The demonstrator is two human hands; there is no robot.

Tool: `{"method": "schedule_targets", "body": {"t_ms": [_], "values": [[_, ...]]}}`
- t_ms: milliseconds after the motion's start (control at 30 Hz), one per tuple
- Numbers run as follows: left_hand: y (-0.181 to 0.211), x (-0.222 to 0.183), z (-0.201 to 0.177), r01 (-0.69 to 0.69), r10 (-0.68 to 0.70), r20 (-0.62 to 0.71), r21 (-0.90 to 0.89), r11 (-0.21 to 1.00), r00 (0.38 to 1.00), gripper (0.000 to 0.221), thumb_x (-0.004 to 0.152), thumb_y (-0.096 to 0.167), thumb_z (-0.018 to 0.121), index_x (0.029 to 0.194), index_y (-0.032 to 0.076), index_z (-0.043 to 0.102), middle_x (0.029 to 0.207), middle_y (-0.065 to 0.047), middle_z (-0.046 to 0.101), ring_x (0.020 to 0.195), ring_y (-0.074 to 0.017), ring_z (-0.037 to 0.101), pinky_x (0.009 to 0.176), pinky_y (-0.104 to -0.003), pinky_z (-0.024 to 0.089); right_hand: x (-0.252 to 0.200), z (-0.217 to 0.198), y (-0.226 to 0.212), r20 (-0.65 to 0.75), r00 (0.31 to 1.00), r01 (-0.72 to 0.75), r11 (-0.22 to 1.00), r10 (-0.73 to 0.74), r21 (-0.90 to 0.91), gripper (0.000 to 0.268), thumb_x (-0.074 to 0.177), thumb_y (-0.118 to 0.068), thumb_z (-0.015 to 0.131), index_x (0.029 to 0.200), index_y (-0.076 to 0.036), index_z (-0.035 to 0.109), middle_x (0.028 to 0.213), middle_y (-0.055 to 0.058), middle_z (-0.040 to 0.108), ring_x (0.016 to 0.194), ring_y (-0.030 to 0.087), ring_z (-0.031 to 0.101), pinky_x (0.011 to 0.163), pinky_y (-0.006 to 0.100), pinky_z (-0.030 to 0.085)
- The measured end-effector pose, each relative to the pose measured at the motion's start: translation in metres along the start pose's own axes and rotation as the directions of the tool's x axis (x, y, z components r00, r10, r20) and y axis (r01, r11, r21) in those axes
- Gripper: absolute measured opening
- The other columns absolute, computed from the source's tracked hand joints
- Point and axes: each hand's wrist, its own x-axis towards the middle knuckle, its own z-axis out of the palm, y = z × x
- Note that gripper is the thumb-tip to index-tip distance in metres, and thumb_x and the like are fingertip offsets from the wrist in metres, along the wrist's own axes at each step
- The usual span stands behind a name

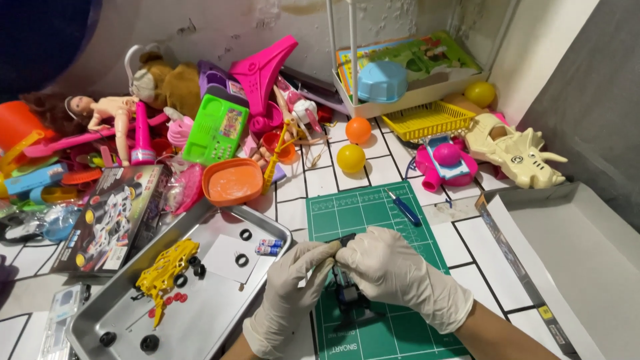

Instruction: Assembling a mini 4WD toy car chassis, including installing the motor and gears.

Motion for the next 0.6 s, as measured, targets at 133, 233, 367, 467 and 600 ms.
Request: {"method": "schedule_targets", "body": {"t_ms": [133,233,367,467,600], "values": [[0.000,0.000,0.003,-0.027,0.027,-0.011,-0.022,0.999,1.000,0.036,0.094,-0.004,0.071,0.129,0.000,0.063,0.115,-0.016,0.075,0.093,-0.0260,0.076,0.082,-0.031,0.067,-0.003,0.002,0.001,0.041,0.999,-0.003,0.998,0.005,-0.055,0.005,0.085,-0.009,0.062,0.083,-0.012,0.059,0.064,0.004,0.053,0.053,0.024,0.050,0.051,0.037,0.040],[-0.003,0.001,0.002,-0.049,0.049,-0.012,-0.019,0.999,0.999,0.033,0.095,-0.002,0.069,0.128,-0.001,0.063,0.115,-0.016,0.076,0.093,-0.0269,0.076,0.081,-0.032,0.067,-0.002,0.002,0.003,0.016,1.000,0.018,0.999,-0.018,-0.040,0.007,0.083,-0.006,0.064,0.088,-0.010,0.062,0.065,0.003,0.054,0.053,0.024,0.051,0.051,0.037,0.041],[-0.001,0.004,0.004,0.018,-0.018,-0.023,-0.005,1.000,1.000,0.032,0.092,-0.002,0.072,0.123,0.001,0.067,0.109,-0.019,0.076,0.093,-0.0249,0.078,0.081,-0.028,0.067,-0.004,0.003,0.009,0.017,0.999,0.030,0.997,-0.029,-0.065,0.008,0.084,-0.008,0.063,0.092,-0.009,0.060,0.067,0.006,0.052,0.055,0.027,0.050,0.052,0.040,0.039],[-0.005,0.000,0.005,0.014,-0.014,-0.022,-0.001,1.000,1.000,0.037,0.092,-0.002,0.073,0.127,0.005,0.065,0.110,-0.016,0.076,0.093,-0.0219,0.078,0.081,-0.025,0.067,-0.005,0.006,0.008,0.012,1.000,0.024,0.998,-0.024,-0.055,0.003,0.088,-0.009,0.063,0.089,-0.011,0.061,0.065,0.004,0.053,0.053,0.025,0.049,0.050,0.038,0.039],[-0.005,0.003,0.006,0.027,-0.028,-0.014,-0.116,0.993,0.999,0.038,0.094,-0.008,0.067,0.131,0.002,0.065,0.119,-0.019,0.074,0.103,-0.0272,0.076,0.093,-0.032,0.065,-0.005,0.005,0.012,-0.007,1.000,-0.026,1.000,0.026,-0.016,0.010,0.092,-0.011,0.063,0.101,-0.008,0.066,0.072,0.006,0.061,0.059,0.026,0.056,0.055,0.039,0.044]]}}
